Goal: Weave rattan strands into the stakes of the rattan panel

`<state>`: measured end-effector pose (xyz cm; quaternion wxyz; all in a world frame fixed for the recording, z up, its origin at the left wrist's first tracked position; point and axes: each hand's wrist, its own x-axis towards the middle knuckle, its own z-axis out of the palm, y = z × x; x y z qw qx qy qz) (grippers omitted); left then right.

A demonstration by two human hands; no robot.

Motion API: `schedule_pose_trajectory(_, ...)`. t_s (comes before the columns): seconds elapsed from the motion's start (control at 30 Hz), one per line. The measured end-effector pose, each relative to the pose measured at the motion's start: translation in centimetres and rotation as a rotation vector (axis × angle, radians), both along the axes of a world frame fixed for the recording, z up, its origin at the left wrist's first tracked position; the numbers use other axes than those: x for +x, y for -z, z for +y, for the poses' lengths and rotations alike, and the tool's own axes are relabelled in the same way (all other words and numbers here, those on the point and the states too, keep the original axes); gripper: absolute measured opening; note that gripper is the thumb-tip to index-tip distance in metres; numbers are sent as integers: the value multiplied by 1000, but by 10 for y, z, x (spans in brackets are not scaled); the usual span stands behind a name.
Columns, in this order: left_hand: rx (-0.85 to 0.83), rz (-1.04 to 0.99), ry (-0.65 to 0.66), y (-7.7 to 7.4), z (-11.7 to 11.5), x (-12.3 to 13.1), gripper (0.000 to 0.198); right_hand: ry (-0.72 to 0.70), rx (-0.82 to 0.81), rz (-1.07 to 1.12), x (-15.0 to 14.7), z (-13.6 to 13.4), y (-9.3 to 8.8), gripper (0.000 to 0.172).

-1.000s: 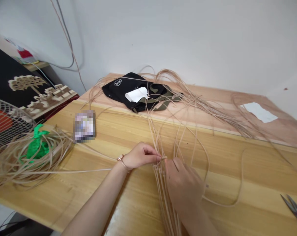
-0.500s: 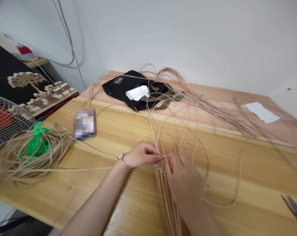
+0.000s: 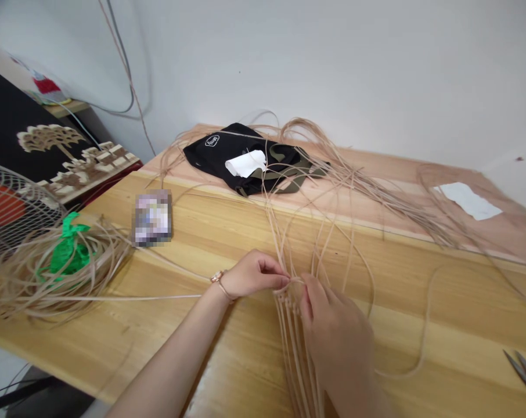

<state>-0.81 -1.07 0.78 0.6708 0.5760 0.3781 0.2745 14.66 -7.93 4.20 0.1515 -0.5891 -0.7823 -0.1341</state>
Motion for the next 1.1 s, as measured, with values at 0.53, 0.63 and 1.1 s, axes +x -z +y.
schedule_pose_trajectory(0.53, 24, -38, 14, -1, 0, 0, 30, 63, -1574, 1364, -7, -21, -12, 33)
schedule_pose_trajectory(0.63, 21, -40, -1, -2, 0, 0, 30, 54, -1544, 1386, -17, -26, -11, 41)
schedule_pose_trajectory(1.1, -84, -117, -42, -1, -1, 0, 24, 11, -968, 747, -19, -27, -24, 38)
